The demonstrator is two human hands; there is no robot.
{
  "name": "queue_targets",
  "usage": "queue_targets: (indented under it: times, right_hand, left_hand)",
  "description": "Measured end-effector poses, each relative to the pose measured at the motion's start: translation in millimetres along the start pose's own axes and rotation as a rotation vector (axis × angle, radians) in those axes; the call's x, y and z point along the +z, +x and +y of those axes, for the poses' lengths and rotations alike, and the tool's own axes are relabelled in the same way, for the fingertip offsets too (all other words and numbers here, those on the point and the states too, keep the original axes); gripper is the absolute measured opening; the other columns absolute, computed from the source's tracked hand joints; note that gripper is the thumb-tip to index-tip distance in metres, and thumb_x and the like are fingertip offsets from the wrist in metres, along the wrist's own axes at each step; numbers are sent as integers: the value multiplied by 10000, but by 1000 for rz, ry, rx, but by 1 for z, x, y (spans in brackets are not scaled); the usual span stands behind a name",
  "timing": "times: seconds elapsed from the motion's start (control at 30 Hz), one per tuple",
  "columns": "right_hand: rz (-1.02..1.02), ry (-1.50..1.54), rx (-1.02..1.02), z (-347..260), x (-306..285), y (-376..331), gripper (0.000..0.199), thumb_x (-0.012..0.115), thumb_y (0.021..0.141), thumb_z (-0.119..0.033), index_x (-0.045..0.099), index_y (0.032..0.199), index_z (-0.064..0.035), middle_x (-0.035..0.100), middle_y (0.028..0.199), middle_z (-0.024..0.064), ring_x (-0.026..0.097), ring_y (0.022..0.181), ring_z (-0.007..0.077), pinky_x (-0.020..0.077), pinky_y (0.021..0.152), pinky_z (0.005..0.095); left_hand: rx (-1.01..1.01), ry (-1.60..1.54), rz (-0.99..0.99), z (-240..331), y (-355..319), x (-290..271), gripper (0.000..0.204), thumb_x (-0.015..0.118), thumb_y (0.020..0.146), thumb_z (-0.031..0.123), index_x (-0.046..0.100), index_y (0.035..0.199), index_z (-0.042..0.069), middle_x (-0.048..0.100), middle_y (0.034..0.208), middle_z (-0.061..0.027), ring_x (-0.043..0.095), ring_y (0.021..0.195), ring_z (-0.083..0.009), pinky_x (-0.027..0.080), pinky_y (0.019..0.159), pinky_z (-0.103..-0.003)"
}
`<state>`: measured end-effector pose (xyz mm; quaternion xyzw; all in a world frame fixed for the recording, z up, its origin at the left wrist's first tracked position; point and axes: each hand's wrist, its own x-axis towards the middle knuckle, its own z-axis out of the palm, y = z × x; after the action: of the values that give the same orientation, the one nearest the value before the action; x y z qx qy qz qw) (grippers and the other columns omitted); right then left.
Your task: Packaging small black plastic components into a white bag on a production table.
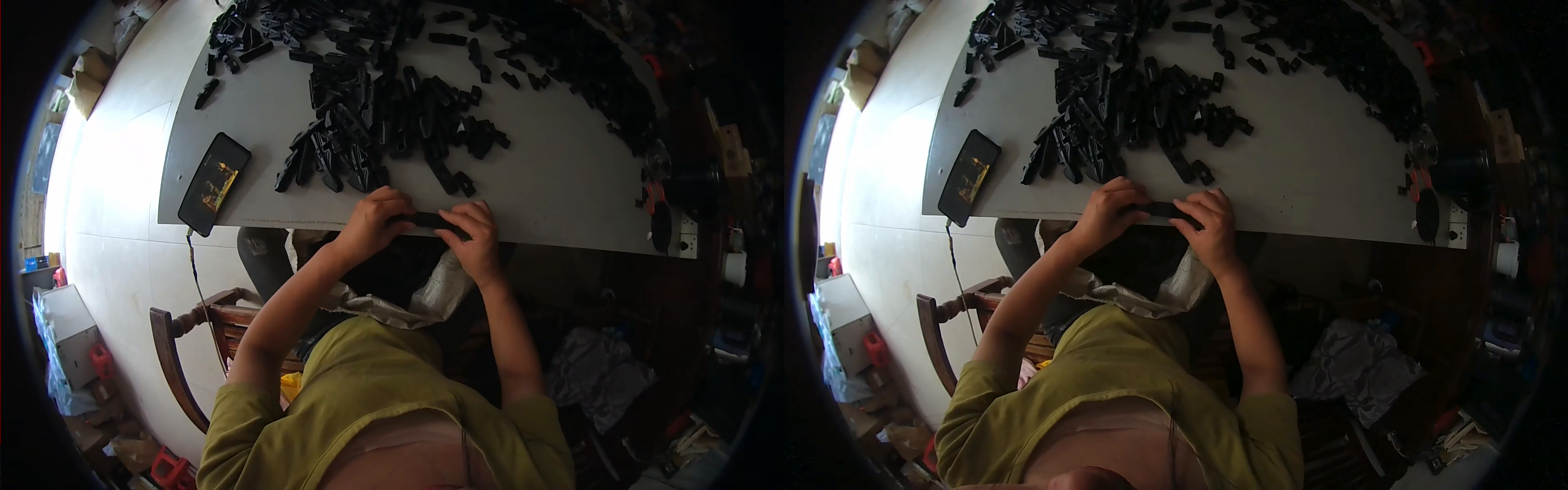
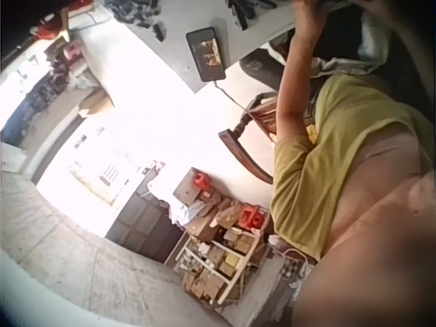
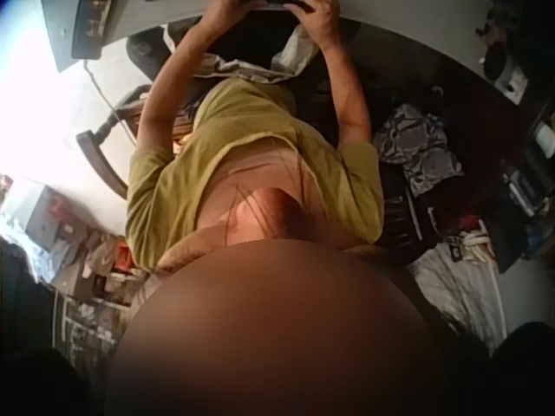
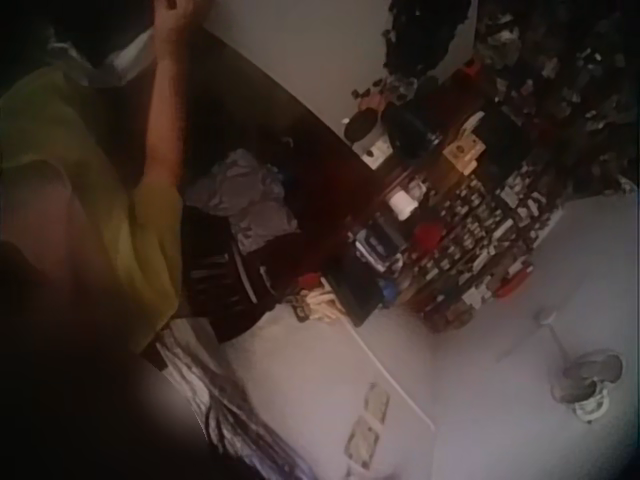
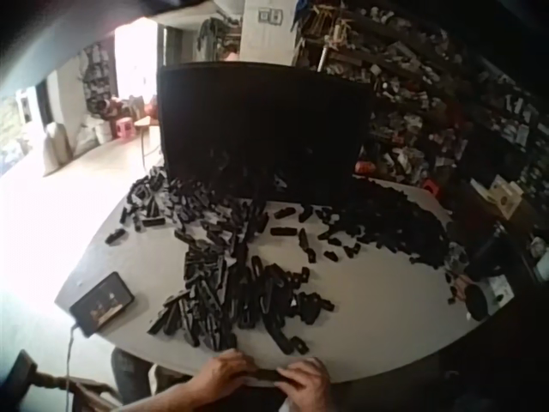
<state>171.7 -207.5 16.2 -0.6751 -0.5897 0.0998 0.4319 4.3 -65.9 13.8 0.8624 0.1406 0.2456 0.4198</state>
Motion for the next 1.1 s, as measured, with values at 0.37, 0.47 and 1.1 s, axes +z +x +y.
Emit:
queue_targets:
  times: [0.37, 0.47, 1.1]
  right_hand:
    - [-190, 140, -52, 16, -5, 13, 341, 806, 610, -77, 717, 939, -58, 620, 830, 25, 546, 855, 199, 452, 785, 321]
    - [-100, -40, -132, 5, 10, 9, 294, 804, 616, -121, 715, 890, -60, 599, 805, 22, 548, 844, 215, 452, 739, 331]
    - [79, 306, 392, 19, -12, 15, 309, 654, 795, -2, 584, 1095, -25, 593, 1008, 97, 609, 872, 255, 493, 760, 343]
  left_hand:
    - [10, 9, -1, -2, -4, -2, 245, 737, 662, 20, 653, 892, 10, 636, 934, -114, 596, 898, -294, 492, 782, -355]
    - [30, 3, 22, -3, -5, 2, 257, 734, 663, 20, 647, 904, 10, 634, 934, -119, 590, 910, -304, 491, 796, -366]
    - [27, 404, 70, 22, 8, 27, 353, 654, 760, 83, 528, 1090, 67, 563, 942, -108, 562, 857, -328, 477, 742, -408]
